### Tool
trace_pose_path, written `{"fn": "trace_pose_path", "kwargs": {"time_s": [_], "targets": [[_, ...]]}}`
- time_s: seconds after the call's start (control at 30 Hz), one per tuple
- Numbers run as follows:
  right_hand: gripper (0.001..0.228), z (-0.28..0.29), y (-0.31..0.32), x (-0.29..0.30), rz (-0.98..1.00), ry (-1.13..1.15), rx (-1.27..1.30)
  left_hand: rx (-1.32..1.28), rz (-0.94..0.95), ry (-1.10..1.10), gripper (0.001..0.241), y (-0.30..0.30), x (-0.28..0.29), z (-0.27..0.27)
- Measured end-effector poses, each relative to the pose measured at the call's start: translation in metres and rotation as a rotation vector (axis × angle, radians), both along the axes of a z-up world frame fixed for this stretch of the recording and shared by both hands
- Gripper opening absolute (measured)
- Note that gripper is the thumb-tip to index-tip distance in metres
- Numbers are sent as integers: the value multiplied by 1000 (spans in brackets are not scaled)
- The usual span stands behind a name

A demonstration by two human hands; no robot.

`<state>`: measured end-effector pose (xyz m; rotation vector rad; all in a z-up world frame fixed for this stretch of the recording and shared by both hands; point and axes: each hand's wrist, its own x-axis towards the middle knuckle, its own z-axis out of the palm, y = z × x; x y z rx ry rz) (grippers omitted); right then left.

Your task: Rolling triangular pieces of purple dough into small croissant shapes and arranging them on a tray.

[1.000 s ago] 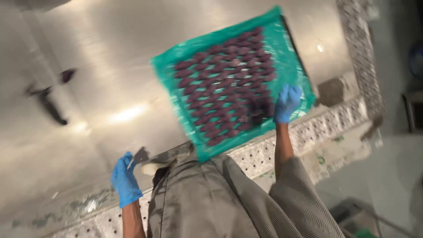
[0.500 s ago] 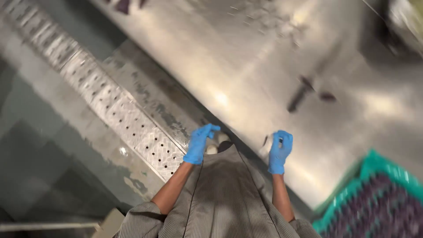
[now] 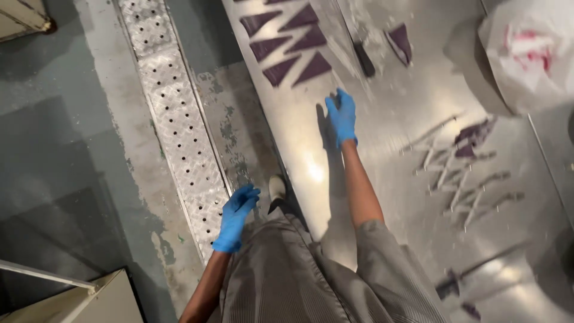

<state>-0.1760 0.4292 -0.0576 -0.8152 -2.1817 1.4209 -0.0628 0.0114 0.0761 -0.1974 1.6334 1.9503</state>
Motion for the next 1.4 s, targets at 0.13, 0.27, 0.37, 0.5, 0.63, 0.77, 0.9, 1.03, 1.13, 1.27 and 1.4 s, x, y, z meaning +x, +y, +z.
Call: {"fn": "trace_pose_path", "kwargs": {"time_s": [0.13,0.27,0.37,0.5,0.63,0.77,0.9,1.03,1.13,1.27,1.4], "targets": [[60,29,18,-102,71,-18,520,-40,37,144,33,-1,-42,-47],[46,47,2,-129,62,-296,630,22,67,-74,37,17,-84,-52],[38,44,-7,-126,40,-207,668,-14,-15,-86,36,44,-115,-39],[23,41,-10,-122,73,-90,672,-88,-199,-115,38,83,-153,-36],[40,59,-45,-113,39,-13,494,180,-275,-104,41,126,-192,-69],[32,73,-99,-95,37,36,250,165,-375,-98,41,167,-241,-63],[40,75,-143,-86,76,-2,64,426,-272,-356,36,177,-273,-161],[43,104,-174,-63,-1,-24,72,370,-272,-534,36,163,-278,-202],[53,101,-199,-26,-78,32,63,250,-385,-511,34,160,-264,-163],[29,43,-221,39,-657,161,-280,240,-714,-434,38,190,-234,-63],[38,25,-194,93,-482,1163,-1341,333,-904,-499,42,211,-180,-62]]}}
